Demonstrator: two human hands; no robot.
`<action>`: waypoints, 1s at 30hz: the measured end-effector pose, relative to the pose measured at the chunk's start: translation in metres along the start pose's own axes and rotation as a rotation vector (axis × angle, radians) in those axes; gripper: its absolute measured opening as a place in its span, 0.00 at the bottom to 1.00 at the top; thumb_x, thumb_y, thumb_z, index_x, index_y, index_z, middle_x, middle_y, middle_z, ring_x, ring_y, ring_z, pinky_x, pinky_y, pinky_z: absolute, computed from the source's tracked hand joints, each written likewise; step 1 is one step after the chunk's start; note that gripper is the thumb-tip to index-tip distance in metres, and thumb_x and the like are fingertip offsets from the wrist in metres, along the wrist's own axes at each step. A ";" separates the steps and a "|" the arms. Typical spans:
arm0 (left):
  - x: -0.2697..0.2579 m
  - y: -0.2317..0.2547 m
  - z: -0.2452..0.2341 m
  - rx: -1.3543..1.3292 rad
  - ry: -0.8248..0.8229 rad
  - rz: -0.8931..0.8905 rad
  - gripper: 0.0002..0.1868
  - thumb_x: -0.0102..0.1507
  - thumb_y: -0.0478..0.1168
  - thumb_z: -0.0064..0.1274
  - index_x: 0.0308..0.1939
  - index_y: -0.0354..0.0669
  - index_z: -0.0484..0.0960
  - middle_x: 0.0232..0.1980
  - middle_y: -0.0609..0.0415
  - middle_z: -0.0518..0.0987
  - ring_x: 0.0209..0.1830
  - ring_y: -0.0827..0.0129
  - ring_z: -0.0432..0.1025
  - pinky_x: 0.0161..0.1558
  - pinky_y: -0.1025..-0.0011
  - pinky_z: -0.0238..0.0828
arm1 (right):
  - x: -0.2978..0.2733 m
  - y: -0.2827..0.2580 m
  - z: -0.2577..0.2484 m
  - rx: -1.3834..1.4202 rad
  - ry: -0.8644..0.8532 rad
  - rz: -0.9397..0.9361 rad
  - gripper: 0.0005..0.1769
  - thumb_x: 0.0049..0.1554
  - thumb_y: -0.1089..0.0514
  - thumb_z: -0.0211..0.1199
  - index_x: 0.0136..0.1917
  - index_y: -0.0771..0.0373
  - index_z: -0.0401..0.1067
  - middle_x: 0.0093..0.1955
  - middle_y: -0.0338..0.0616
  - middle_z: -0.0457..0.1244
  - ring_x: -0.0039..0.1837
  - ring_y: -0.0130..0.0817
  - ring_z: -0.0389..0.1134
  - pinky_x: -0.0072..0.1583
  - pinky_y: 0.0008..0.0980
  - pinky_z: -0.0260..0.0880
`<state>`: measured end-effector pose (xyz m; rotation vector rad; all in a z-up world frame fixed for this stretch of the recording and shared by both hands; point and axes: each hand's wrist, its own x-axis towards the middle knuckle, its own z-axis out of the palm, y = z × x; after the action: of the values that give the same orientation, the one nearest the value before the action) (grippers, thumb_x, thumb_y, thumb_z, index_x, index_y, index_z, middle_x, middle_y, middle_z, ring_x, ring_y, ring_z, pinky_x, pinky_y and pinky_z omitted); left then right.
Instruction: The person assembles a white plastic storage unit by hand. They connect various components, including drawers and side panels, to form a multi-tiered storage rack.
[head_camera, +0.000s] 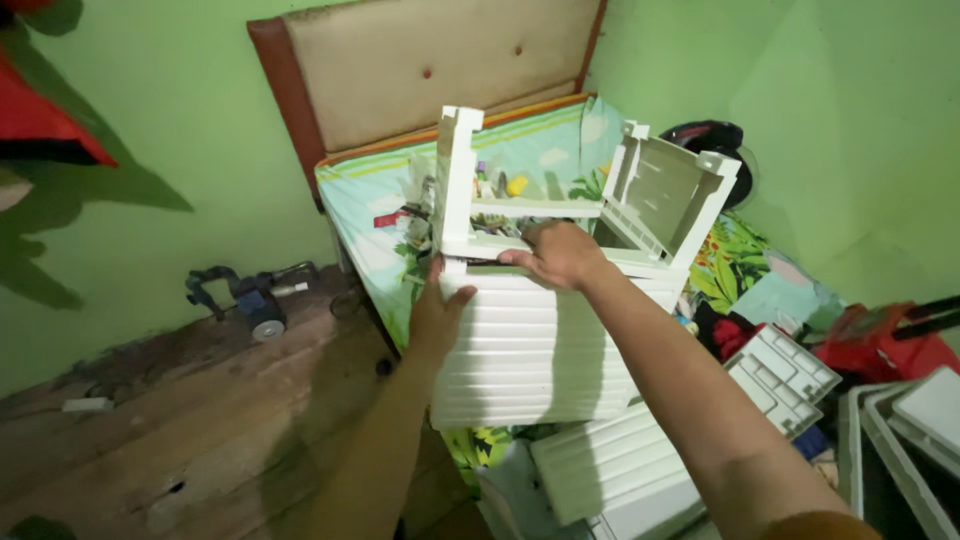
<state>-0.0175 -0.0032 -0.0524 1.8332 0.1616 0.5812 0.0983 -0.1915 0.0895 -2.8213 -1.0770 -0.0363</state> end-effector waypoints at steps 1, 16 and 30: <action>0.008 0.000 -0.001 -0.019 -0.051 -0.050 0.42 0.62 0.57 0.57 0.75 0.43 0.62 0.66 0.41 0.78 0.64 0.52 0.74 0.62 0.62 0.69 | -0.004 0.006 0.002 -0.067 -0.020 -0.036 0.42 0.62 0.24 0.50 0.53 0.67 0.77 0.53 0.61 0.69 0.58 0.59 0.70 0.61 0.50 0.70; 0.003 0.041 -0.001 0.195 0.162 0.162 0.43 0.55 0.51 0.68 0.67 0.31 0.68 0.63 0.35 0.74 0.64 0.40 0.67 0.62 0.52 0.65 | -0.098 0.070 0.013 0.106 0.567 0.047 0.43 0.50 0.33 0.73 0.63 0.68 0.69 0.62 0.58 0.62 0.65 0.58 0.61 0.67 0.52 0.60; -0.008 0.138 0.082 0.595 -0.236 0.843 0.38 0.55 0.56 0.61 0.63 0.37 0.75 0.63 0.39 0.74 0.66 0.44 0.67 0.64 0.48 0.65 | -0.132 0.121 0.099 0.772 0.663 0.740 0.34 0.51 0.42 0.74 0.59 0.70 0.70 0.51 0.55 0.70 0.53 0.46 0.73 0.57 0.40 0.71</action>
<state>-0.0099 -0.1232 0.0536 2.5204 -0.7032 0.9484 0.0783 -0.3558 -0.0300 -2.0589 0.1194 -0.3615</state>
